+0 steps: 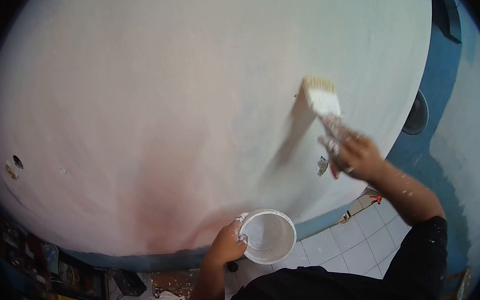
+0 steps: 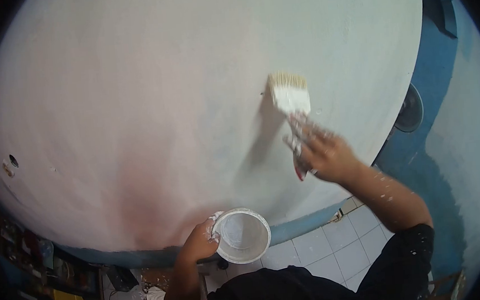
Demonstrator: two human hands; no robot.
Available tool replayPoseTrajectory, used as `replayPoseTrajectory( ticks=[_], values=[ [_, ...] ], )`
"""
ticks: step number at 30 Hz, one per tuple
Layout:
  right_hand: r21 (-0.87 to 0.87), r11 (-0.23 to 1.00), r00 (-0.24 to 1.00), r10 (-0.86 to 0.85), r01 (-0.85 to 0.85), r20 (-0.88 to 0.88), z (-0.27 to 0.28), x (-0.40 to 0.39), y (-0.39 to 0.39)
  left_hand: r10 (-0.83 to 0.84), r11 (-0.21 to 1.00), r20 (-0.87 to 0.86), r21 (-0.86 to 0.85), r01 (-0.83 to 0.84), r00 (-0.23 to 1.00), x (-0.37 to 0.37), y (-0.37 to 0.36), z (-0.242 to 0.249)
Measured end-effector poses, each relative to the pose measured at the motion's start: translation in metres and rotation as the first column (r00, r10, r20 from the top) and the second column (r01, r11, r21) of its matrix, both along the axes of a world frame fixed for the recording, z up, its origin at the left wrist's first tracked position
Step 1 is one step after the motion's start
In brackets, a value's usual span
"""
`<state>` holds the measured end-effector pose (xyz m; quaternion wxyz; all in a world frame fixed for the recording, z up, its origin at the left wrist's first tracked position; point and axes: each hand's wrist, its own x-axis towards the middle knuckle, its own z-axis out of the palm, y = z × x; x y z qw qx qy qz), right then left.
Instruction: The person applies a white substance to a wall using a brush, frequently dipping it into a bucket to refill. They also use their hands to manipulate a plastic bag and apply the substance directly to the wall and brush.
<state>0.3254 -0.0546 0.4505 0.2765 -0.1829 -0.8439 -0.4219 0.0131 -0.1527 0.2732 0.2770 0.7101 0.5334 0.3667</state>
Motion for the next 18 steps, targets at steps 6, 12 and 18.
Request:
replayPoseTrajectory(
  ticks=[6,12,18],
  values=[
    [-0.414,0.905,0.989,-0.041,0.097,0.144,-0.077,-0.021,-0.043,-0.030,0.997,-0.016,-0.078,0.029,0.999,-0.033,-0.042,-0.004],
    [-0.479,0.877,0.999,0.005,-0.030,-0.053,0.028,0.021,-0.073,-0.068,0.998,-0.057,-0.005,0.068,0.996,-0.022,-0.078,-0.019],
    [0.226,0.973,0.868,0.078,0.040,-0.490,0.075,0.055,-0.131,0.003,0.997,-0.074,0.078,0.003,0.997,-0.001,-0.109,-0.017]
  ],
)
